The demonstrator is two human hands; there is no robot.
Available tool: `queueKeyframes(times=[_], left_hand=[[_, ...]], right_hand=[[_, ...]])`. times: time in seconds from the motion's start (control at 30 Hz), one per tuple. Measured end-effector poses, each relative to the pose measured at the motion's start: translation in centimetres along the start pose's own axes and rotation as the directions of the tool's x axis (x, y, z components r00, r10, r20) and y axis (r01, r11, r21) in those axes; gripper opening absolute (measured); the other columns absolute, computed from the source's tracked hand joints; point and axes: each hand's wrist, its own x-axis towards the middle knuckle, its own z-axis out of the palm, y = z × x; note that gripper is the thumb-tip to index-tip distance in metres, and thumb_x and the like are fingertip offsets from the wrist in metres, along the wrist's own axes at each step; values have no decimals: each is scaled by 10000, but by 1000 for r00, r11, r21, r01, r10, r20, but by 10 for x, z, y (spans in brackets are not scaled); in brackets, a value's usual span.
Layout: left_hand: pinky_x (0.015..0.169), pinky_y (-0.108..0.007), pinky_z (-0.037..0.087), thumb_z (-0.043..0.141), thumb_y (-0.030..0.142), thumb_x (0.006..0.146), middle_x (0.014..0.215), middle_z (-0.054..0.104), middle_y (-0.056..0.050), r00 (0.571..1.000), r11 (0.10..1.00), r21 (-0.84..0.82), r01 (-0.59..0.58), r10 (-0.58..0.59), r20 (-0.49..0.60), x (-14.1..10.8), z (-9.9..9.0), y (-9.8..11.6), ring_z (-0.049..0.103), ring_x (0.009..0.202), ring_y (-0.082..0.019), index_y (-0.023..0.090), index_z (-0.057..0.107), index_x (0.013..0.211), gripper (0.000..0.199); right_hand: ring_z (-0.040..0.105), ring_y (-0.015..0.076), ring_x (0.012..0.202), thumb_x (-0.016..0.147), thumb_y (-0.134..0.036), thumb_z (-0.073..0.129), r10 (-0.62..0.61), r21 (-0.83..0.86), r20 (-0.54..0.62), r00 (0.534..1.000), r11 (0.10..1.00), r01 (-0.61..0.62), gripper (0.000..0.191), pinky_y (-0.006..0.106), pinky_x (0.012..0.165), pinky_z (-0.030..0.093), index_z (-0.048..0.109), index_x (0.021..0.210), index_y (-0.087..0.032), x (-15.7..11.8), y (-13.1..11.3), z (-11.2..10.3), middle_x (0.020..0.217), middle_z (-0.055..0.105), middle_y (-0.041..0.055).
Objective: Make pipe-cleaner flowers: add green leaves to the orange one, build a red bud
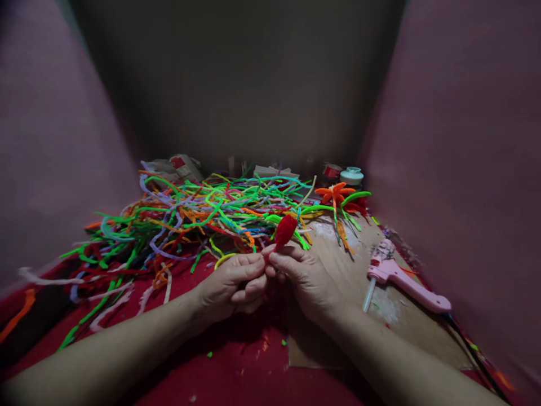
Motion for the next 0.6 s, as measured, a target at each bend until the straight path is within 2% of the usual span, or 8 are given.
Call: queueKeyframes(times=[0.1,0.23,0.3,0.4,0.6], left_hand=[[327,-152,274,488,352,870,524,498,33,1000,1000,-13,-3,3,6,0,-3,-2,283,308,-22,136,583,836,238],[387,-195,392,503,343,853,634,581,-20,1000,999,-35,-26,25,-13,1,-8,-4,479,406,-79,141,592,1011,271],[404,-206,408,517,350,846,653,581,-23,999,999,-26,-42,41,-29,2,-8,-5,496,431,-84,134,598,1018,288],[409,-194,390,561,383,823,644,564,-10,993,996,35,-78,80,-86,1,-6,-6,484,434,-70,127,613,927,281],[377,-161,310,670,293,735,608,550,30,959,950,293,-113,181,-218,-4,4,-9,412,389,-28,134,605,798,183]], right_hand=[[498,112,606,710,-287,702,-16,-29,5,1000,999,16,141,261,598,379,705,812,-189,0,2,-3,670,605,-10],[553,134,622,727,-307,685,27,-14,52,998,1000,-27,161,284,622,413,706,858,-215,-2,1,-5,737,656,3],[563,134,617,736,-299,677,40,2,66,997,999,-41,158,285,627,424,706,870,-220,-1,1,-5,737,664,2],[564,124,625,731,-264,684,25,-4,44,999,1000,-24,157,262,603,421,710,875,-204,0,2,-5,742,670,6],[532,103,578,741,-254,680,38,-24,33,999,999,-37,126,246,579,415,714,840,-183,-3,4,-4,658,631,-9]])
